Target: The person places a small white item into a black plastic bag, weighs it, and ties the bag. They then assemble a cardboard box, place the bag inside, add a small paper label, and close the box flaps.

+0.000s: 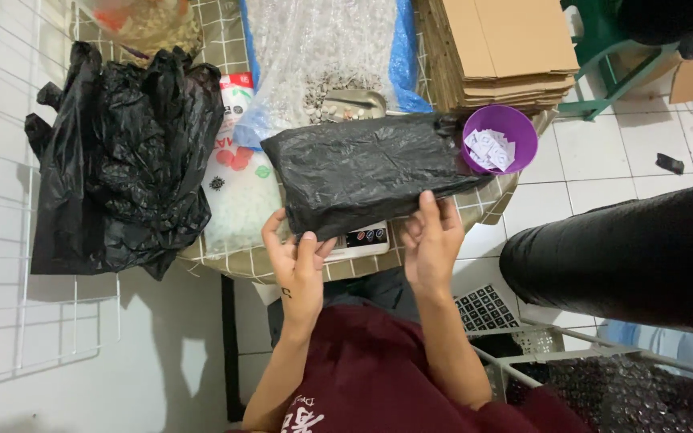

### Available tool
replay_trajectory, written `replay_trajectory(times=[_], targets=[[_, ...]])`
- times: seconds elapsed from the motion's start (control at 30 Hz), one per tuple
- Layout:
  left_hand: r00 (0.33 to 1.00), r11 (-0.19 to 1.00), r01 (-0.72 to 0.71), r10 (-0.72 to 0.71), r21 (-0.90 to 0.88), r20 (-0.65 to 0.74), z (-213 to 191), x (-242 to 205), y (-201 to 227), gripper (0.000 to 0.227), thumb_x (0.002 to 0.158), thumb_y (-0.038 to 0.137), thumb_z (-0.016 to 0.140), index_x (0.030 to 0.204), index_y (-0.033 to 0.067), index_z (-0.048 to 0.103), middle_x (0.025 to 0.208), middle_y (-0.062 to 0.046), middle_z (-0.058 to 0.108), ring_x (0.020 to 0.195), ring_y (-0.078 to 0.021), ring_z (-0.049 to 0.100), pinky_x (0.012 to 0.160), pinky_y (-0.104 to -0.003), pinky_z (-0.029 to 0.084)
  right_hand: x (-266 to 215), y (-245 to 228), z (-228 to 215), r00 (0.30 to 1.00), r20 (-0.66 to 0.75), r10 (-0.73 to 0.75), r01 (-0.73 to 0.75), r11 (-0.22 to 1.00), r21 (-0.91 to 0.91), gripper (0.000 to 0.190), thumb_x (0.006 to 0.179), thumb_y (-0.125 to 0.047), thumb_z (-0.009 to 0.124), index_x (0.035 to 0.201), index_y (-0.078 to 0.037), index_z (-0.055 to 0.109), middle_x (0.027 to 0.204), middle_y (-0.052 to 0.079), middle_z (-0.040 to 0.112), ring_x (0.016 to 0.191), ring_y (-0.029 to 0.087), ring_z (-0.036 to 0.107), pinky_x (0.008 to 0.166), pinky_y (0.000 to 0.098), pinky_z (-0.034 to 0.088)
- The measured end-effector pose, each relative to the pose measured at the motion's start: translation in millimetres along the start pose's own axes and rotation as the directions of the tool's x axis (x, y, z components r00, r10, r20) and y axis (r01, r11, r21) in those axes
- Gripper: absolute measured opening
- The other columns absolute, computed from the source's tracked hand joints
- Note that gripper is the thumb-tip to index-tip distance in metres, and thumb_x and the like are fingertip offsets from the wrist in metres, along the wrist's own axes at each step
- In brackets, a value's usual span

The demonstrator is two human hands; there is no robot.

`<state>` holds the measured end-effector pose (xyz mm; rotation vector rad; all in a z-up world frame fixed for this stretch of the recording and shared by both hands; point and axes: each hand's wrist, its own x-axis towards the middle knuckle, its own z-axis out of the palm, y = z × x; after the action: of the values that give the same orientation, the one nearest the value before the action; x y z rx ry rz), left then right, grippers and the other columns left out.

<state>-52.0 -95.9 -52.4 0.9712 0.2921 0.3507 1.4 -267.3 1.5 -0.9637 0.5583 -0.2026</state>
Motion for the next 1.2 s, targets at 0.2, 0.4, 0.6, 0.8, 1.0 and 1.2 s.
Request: replay_trajectory(times=[0.2,0.4,0.6,0.8,1.0,1.2], targets=[[0.997,0.994,-0.040,0.047,0.098,-0.069,10,13,57,0.052,0.098,0.002,0.050,0.146,0.0099,0.033,0.121,-0.023,0.061,0.102,-0.0308,0.072,0.089,-0.043,0.065,11,-17,17,0.987,-0.057,-0.153,0.155,0.987,0.044,0.018,0.094,-0.017,0.076,0.108,-0.014,0.064,0.074,-0.003,0.059,0.060,0.006,0.060,0.051,0.0188,0.050],[0.902,0.896,-0.432,0.430,0.099,0.047,15,80,116,0.045,0.100,0.005,0.059,0.140,0.0157,0.043,0.135,-0.021,0.054,0.116,-0.0331,0.067,0.093,-0.048,0.066,22,-20,58,0.926,0.102,-0.363,0.365,0.931,0.003,0.023,0.096,-0.014,0.077,0.109,-0.015,0.059,0.081,-0.004,0.057,0.065,0.006,0.061,0.056,0.0153,0.056],[0.752,0.764,-0.640,0.645,-0.086,0.135,21,124,179,0.048,0.102,-0.019,0.048,0.142,0.0073,0.047,0.148,-0.018,0.048,0.139,-0.0318,0.051,0.119,-0.045,0.051,-6,-47,81,0.717,0.541,-0.440,0.502,0.864,0.038,0.040,0.091,-0.023,0.083,0.118,-0.014,0.054,0.094,0.001,0.067,0.083,0.009,0.065,0.070,0.0212,0.053],[0.810,0.813,-0.580,0.582,0.044,-0.075,-21,133,181,0.043,0.107,-0.007,0.044,0.144,0.0131,0.050,0.157,-0.017,0.048,0.140,-0.0345,0.056,0.105,-0.047,0.058,-14,-54,73,0.852,0.515,-0.090,0.487,0.495,-0.720,0.025,0.094,-0.035,0.075,0.090,-0.012,0.070,0.078,-0.003,0.069,0.071,0.006,0.061,0.066,0.0231,0.051],[0.737,0.474,-0.419,0.675,0.775,-0.014,-96,210,130,0.062,0.091,-0.019,0.050,0.142,0.0163,0.044,0.142,-0.014,0.046,0.138,-0.0377,0.047,0.107,-0.070,0.040,14,-26,66,0.897,0.433,-0.090,0.442,0.247,-0.862,0.040,0.094,-0.050,0.072,0.098,-0.011,0.080,0.079,0.010,0.076,0.080,0.039,0.073,0.073,0.0502,0.052],[0.647,0.229,-0.380,0.758,0.896,0.081,-47,199,132,0.048,0.105,-0.014,0.053,0.144,0.0102,0.043,0.150,-0.020,0.027,0.143,-0.0457,0.031,0.119,-0.067,0.029,15,-19,78,0.927,0.373,-0.047,0.375,0.135,-0.917,0.044,0.095,-0.051,0.070,0.094,-0.007,0.079,0.076,0.012,0.075,0.077,0.041,0.073,0.072,0.0491,0.051]])
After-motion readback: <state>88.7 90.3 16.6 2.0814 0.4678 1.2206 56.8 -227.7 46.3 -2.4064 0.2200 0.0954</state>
